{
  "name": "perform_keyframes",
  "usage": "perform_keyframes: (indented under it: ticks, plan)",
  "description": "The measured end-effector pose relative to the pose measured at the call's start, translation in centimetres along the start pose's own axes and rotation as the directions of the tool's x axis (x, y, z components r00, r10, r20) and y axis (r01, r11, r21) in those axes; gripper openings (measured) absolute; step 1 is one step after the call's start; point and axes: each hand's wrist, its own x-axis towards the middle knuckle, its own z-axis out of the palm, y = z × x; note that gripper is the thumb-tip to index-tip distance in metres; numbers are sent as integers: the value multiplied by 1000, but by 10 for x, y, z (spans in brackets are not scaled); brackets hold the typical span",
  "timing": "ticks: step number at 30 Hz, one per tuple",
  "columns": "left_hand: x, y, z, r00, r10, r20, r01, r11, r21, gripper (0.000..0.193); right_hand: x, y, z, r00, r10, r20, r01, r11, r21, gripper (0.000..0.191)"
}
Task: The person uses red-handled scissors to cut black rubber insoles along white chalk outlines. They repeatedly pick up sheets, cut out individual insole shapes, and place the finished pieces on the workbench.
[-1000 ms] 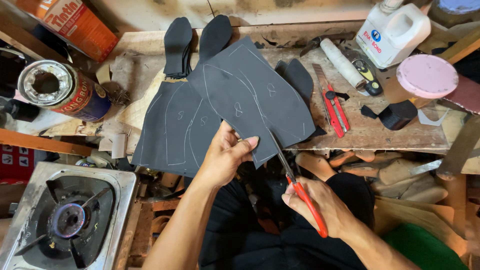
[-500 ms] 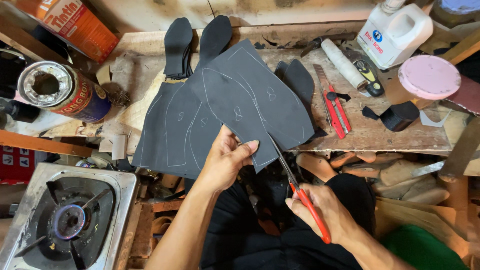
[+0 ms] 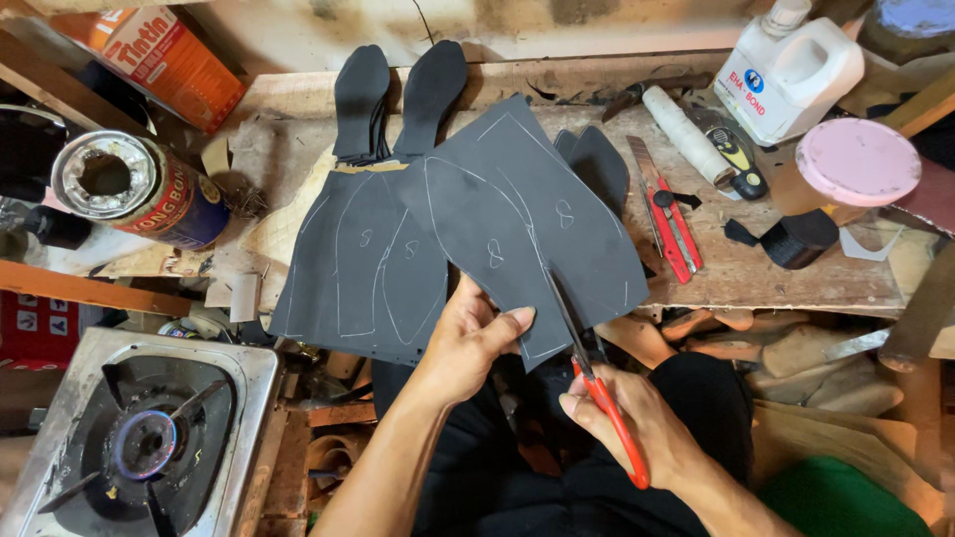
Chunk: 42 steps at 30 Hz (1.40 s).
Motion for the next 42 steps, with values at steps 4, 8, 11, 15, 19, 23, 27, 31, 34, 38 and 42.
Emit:
perform_keyframes:
  ticks: [4,8,11,15,19,23,27,31,34,38,42]
  plan:
    - [1,-5,-3,999,35,37,-33,999,-42,62,-1,7,2,1000,17,-16,-17,999,43,26]
    - [4,-13,-5,1000,-11,5,11,996,-91,62,-1,18,5,999,-22,-42,24,999,45,30]
    - [6,-15,-6,998,24,52,-17,993,-118,61,-2,24,8,995,-60,-79,62,998,27,29]
    - [15,-6,-11,999,-42,-18,41,999,-20,58,-3,27,8,989,-100,-111,97,995,-37,26]
    - [19,-1,-8,992,9,-125,-3,999,54,51,0,24,7,998,28,-60,-29,999,-26,27]
    - [11,-4,-1,998,31,-57,-28,998,55,50,4,19,3,986,-164,-39,164,986,-10,25]
    - [8,-4,2,998,48,-41,-46,998,43,56,3,16,2,994,-100,-54,104,992,75,25]
    - [8,-5,2,999,33,-35,-33,999,11,60,2,17,3,998,-26,-50,29,998,53,25]
    - [9,-7,3,999,22,-26,-23,999,-39,62,1,20,8,997,24,-76,-18,997,70,25]
    - [10,-8,1,999,16,-31,-17,1000,-9,62,-2,25,12,992,-15,-129,22,999,48,24]
    - [16,2,-5,991,8,-130,-7,1000,8,53,-3,26,11,994,-7,-107,13,999,51,25]
